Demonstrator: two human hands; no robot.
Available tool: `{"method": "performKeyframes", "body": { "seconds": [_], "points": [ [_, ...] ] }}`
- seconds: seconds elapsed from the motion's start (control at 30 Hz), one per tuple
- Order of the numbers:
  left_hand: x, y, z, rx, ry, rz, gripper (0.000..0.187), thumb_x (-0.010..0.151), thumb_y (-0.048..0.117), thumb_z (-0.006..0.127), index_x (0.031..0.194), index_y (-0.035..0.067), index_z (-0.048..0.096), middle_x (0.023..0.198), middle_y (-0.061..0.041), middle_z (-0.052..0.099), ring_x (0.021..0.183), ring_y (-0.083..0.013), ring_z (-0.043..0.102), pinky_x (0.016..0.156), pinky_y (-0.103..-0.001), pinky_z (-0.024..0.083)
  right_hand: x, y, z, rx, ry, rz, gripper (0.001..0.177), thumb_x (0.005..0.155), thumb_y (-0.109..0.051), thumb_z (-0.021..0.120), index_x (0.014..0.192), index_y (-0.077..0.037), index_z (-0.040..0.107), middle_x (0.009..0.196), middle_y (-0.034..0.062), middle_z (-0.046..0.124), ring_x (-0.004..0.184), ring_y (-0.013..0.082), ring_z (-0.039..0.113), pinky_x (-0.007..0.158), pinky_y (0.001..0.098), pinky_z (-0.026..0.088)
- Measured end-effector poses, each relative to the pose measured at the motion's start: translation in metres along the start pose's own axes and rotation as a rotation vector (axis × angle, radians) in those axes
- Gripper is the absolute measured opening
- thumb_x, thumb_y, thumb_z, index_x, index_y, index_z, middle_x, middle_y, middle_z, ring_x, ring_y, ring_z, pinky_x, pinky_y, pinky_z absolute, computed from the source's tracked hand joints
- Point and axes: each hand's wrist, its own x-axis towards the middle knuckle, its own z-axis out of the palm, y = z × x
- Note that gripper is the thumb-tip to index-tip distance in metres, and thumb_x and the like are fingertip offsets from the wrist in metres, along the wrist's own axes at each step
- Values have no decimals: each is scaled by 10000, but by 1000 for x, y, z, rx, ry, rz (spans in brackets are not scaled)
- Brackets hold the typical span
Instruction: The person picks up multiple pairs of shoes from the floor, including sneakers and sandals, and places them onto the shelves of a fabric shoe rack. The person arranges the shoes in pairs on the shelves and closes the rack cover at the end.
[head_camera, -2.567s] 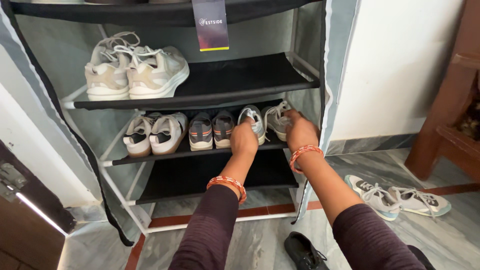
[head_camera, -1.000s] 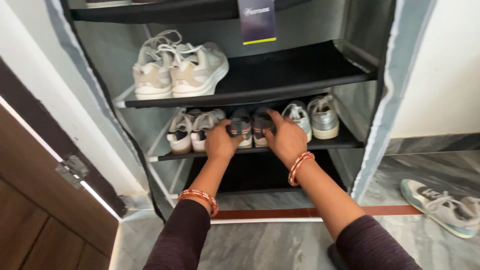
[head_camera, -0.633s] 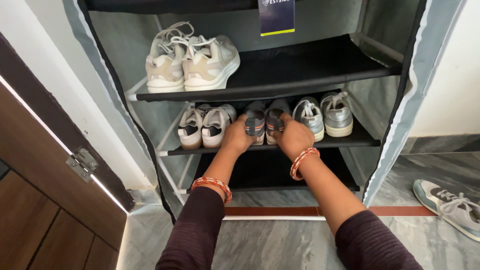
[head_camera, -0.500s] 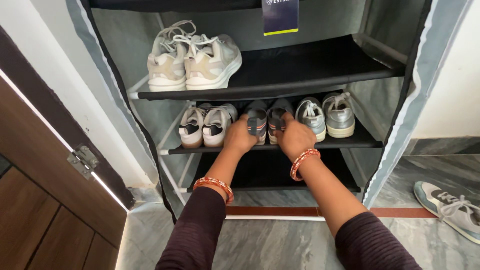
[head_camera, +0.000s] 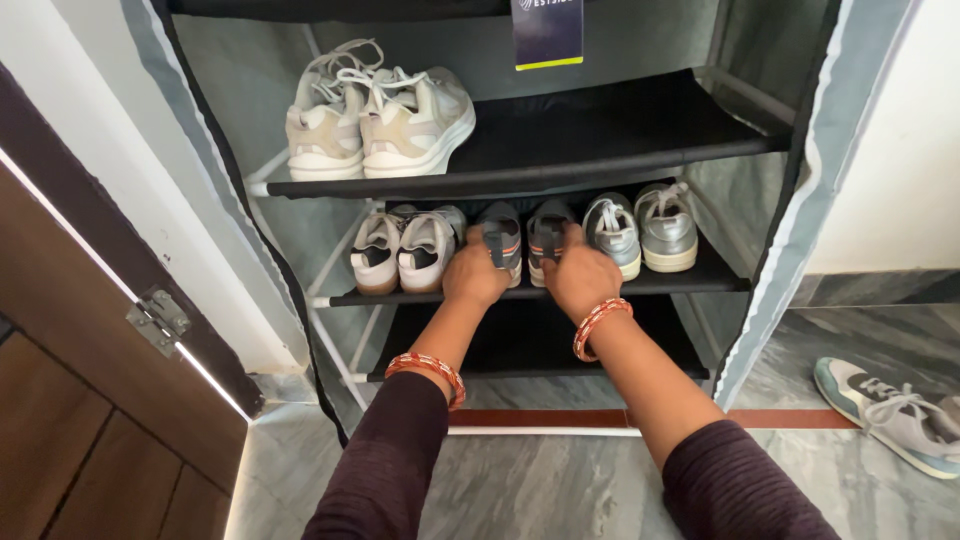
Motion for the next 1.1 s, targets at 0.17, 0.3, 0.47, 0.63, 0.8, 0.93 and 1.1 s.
{"method": "performKeyframes", "body": {
  "seconds": [0.17, 0.3, 0.47, 0.63, 0.8, 0.93, 1.1],
  "points": [
    [-20, 18, -30, 15, -7, -37, 1010, 713, 280, 851, 1524, 83, 283, 1260, -230, 647, 1151, -382, 648, 959, -446, 525, -16, -3, -10, 117, 123, -112, 722, 860, -289, 719, 1471, -57, 412, 1138, 254, 707, 989, 433, 691, 843, 513, 534],
    [-50, 38, -54, -59, 154, 84, 881, 789, 312, 813, 1506, 91, 351, 1274, -220, 642, 1188, -378, 628, 970, -465, 516, -41, 3, -41, 237, 229, -264, 665, 852, -220, 719, 1447, -81, 458, 1247, 228, 677, 1048, 430, 666, 872, 508, 534],
    [-80, 75, -65, -151, 399, 537, 656, 804, 225, 803, 1372, 79, 510, 1369, -170, 605, 1251, -386, 582, 977, -481, 512, -70, 27, -103, 239, 335, -502, 459, 883, -138, 693, 1332, -112, 600, 1247, 126, 709, 1074, 353, 692, 860, 434, 575],
    [-114, 119, -49, -225, 337, 887, 503, 852, 167, 757, 1313, 84, 574, 1421, -110, 589, 1276, -341, 589, 982, -436, 535, -99, 81, -167, 58, 325, -623, 322, 895, -108, 687, 1212, -121, 636, 1167, 61, 732, 1015, 291, 714, 798, 383, 580],
    [-139, 170, -6, -254, 209, 1067, 455, 864, 164, 743, 1291, 77, 612, 1397, -101, 605, 1253, -318, 603, 974, -429, 543, -125, 145, -216, -96, 307, -537, 310, 904, -90, 674, 1209, -144, 654, 1133, 56, 738, 965, 273, 716, 784, 387, 581],
    [-161, 208, 37, -296, 107, 1164, 453, 860, 154, 739, 1284, 65, 606, 1391, -113, 607, 1231, -314, 615, 967, -436, 548, -150, 200, -248, -214, 187, -466, 348, 889, -96, 654, 1235, -126, 639, 1119, 82, 728, 971, 295, 709, 782, 412, 575],
    [-194, 251, 98, -278, -44, 1321, 472, 814, 126, 735, 1266, 63, 611, 1367, -121, 622, 1195, -313, 625, 917, -436, 556, -190, 280, -274, -304, 37, -416, 367, 884, -116, 610, 1251, -125, 620, 1173, 91, 720, 988, 298, 709, 756, 413, 574]
  ]
}}
